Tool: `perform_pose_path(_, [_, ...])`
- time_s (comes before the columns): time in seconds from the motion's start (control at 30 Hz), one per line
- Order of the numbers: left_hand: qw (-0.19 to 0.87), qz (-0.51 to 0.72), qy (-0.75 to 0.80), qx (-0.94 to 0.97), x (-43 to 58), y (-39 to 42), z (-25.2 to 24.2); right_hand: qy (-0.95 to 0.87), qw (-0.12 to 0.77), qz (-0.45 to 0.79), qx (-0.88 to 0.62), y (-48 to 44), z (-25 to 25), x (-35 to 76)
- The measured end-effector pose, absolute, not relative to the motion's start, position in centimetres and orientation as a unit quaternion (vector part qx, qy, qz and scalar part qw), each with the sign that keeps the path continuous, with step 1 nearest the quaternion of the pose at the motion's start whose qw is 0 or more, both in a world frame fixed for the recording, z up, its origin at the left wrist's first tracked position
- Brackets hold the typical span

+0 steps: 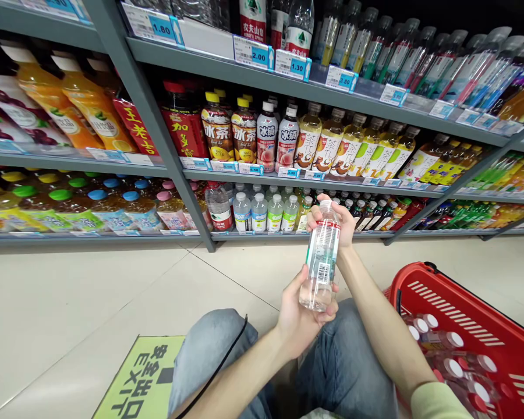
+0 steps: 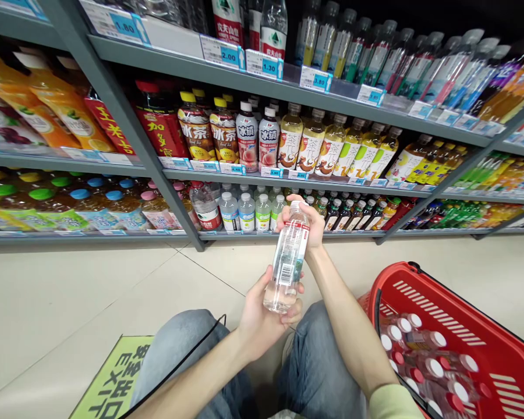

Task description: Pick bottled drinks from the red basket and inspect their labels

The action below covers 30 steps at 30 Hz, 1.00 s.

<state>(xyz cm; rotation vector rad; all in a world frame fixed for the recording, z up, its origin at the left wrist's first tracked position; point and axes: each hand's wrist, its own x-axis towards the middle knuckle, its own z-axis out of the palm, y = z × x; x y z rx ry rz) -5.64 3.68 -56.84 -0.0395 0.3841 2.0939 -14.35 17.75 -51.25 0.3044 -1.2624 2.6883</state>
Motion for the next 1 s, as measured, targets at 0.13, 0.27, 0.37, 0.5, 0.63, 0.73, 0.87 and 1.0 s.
perform_pose_path(0.13, [0.489, 0.857, 0.159, -0.016, -5.66, 3.65, -56.88, -0.428, 0.078, 0.896, 0.091, 17.83, -51.22, -14.32])
perform_pose_path(0.27, [0.490, 0.857, 0.160, -0.012, -5.62, 3.62, -56.83, -0.429, 0.077, 0.896, 0.088, 17.90, -51.18, -14.30])
perform_pose_path(0.37, [0.491, 0.855, 0.165, -0.011, -5.64, 3.57, -56.74, -0.427, 0.076, 0.897, 0.091, 17.94, -51.19, -14.32])
perform_pose_path(0.5, [0.493, 0.854, 0.163, -0.014, -5.73, 3.55, -56.74, -0.422, 0.074, 0.898, 0.095, 17.97, -51.25, -14.37])
perform_pose_path(0.63, [0.497, 0.853, 0.158, -0.020, -5.81, 3.54, -56.75, -0.425, 0.076, 0.897, 0.091, 17.97, -51.22, -14.38])
perform_pose_path(0.73, [0.501, 0.851, 0.158, -0.025, -5.81, 3.55, -56.64, -0.425, 0.078, 0.898, 0.086, 17.95, -51.14, -14.37])
perform_pose_path(0.87, [0.499, 0.851, 0.158, -0.027, -5.77, 3.59, -56.50, -0.417, 0.078, 0.901, 0.088, 17.96, -51.11, -14.34])
perform_pose_path(1.0, [0.502, 0.851, 0.152, -0.022, -5.72, 3.57, -56.54, -0.421, 0.076, 0.900, 0.086, 18.04, -51.10, -14.27])
